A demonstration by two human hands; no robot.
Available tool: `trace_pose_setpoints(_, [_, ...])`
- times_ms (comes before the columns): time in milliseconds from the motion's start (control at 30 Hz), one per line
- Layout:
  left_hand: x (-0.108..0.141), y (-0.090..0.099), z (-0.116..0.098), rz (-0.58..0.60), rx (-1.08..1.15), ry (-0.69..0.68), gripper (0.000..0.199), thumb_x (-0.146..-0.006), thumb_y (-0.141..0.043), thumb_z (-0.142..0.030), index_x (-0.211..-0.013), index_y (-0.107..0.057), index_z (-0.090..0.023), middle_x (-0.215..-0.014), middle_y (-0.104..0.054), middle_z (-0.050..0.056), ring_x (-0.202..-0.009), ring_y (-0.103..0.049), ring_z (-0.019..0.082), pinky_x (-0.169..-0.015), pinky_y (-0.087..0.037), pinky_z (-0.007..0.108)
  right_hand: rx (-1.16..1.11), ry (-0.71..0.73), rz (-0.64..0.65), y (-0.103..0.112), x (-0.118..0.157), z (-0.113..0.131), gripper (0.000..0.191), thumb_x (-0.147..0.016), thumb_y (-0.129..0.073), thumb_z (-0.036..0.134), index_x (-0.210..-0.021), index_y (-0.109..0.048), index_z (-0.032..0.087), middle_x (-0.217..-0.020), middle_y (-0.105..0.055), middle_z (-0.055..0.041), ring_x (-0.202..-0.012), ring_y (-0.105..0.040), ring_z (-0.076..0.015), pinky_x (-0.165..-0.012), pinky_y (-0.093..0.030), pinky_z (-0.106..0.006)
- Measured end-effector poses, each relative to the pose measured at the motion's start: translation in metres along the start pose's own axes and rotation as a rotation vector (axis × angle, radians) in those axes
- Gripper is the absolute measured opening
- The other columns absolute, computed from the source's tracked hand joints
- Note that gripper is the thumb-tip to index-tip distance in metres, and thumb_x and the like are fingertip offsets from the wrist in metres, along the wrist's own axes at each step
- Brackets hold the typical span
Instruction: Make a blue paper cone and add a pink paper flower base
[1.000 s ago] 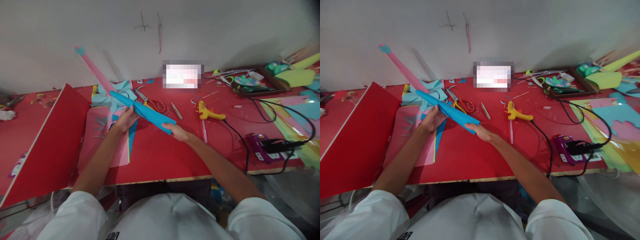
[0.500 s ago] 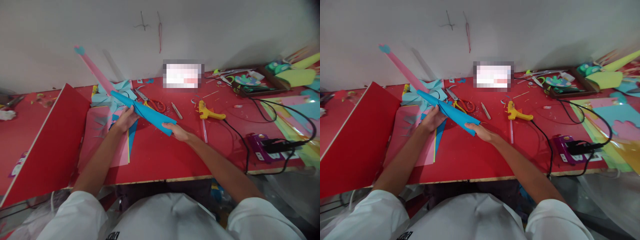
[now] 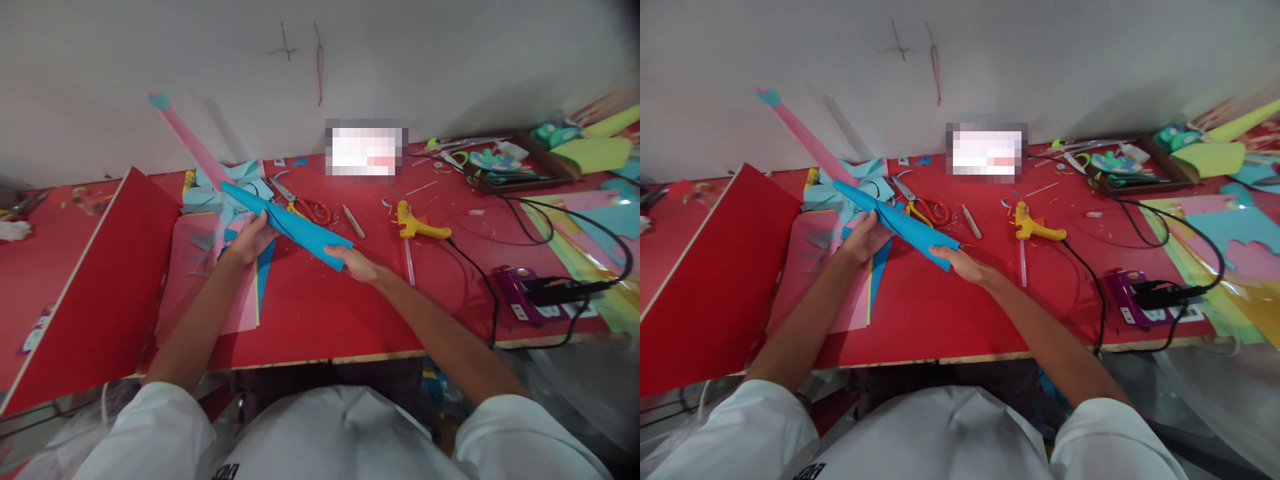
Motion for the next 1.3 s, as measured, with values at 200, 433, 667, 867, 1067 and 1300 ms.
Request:
trace_pose_setpoints(200, [-0.001, 0.002, 0.0, 0.001, 0.007, 0.001, 0.049, -0.08, -0.095, -0.061, -0.103, -0.078, -0.022, -0.107, -0.085, 0.01, -0.132, -0.075, 0.036, -0.107, -0.066, 0.049, 0.008, 0.006, 0.029, 0.0, 0.001, 0.001, 0.045, -0.085, -0.078, 0.075, -0.095, -0.08, 0.031, -0.114, -0.085, -0.0045, -0.133, -0.072, -0.0363, -0.127, -0.048, -0.063])
trace_pose_setpoints(433, [-0.001, 0.004, 0.001, 0.001, 0.005, 0.007, 0.044, -0.084, -0.093, -0.059, -0.103, -0.079, -0.022, -0.107, -0.085, 0.01, -0.127, -0.077, 0.035, -0.108, -0.065, 0.05, -0.008, -0.011, 0.022, 0.004, -0.003, -0.004, 0.052, -0.079, -0.082, 0.078, -0.1, -0.082, 0.03, -0.126, -0.084, -0.0044, -0.136, -0.071, -0.0358, -0.126, -0.049, -0.064])
trace_pose_setpoints(667, [-0.001, 0.003, 0.001, 0.0, 0.0, 0.005, 0.046, -0.082, -0.094, -0.06, -0.101, -0.078, -0.021, -0.102, -0.085, 0.011, -0.128, -0.077, 0.037, -0.108, -0.066, 0.05, 0.007, -0.025, -0.019, 0.011, -0.005, -0.011, 0.05, -0.085, -0.081, 0.073, -0.116, -0.084, 0.034, -0.141, -0.08, -0.0022, -0.148, -0.064, -0.0353, -0.132, -0.043, -0.064])
trace_pose_setpoints(867, [-0.002, 0.006, 0.001, -0.025, 0.003, 0.013, 0.039, -0.089, -0.09, -0.057, -0.102, -0.077, -0.022, -0.11, -0.085, 0.009, -0.134, -0.075, 0.034, -0.11, -0.065, 0.049, 0.033, 0.083, 0.024, 0.001, 0.004, 0.003, 0.078, -0.086, -0.068, 0.092, -0.137, -0.079, 0.033, -0.148, -0.077, -0.0062, -0.149, -0.064, -0.0348, -0.135, -0.037, -0.065])
trace_pose_setpoints(1067, [-0.005, 0.007, 0.002, -0.05, 0.014, -0.023, 0.036, -0.091, -0.089, -0.055, -0.103, -0.078, -0.023, -0.108, -0.086, 0.008, -0.129, -0.077, 0.034, -0.109, -0.066, 0.049, 0.026, 0.125, 0.075, -0.009, 0.01, 0.018, 0.085, -0.072, -0.08, 0.094, -0.134, -0.08, 0.036, -0.148, -0.076, -0.0031, -0.149, -0.064, -0.0351, -0.134, -0.041, -0.062])
trace_pose_setpoints(1300, [-0.008, 0.009, 0.002, -0.101, 0.014, -0.052, 0.044, -0.088, -0.088, -0.062, -0.105, -0.078, -0.022, -0.111, -0.086, 0.01, -0.127, -0.078, 0.035, -0.11, -0.065, 0.049, 0.128, 0.18, 0.105, -0.014, 0.011, 0.027, 0.073, -0.074, -0.087, 0.083, -0.125, -0.079, 0.031, -0.126, -0.082, -0.0059, -0.133, -0.071, -0.0337, -0.124, -0.054, -0.058])
Point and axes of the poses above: each hand's wrist, its own x-axis away from the middle knuckle, its own y-axis out of the back of the hand, z = x × y, the point moved 2 cm from there along -x, towards the middle knuckle
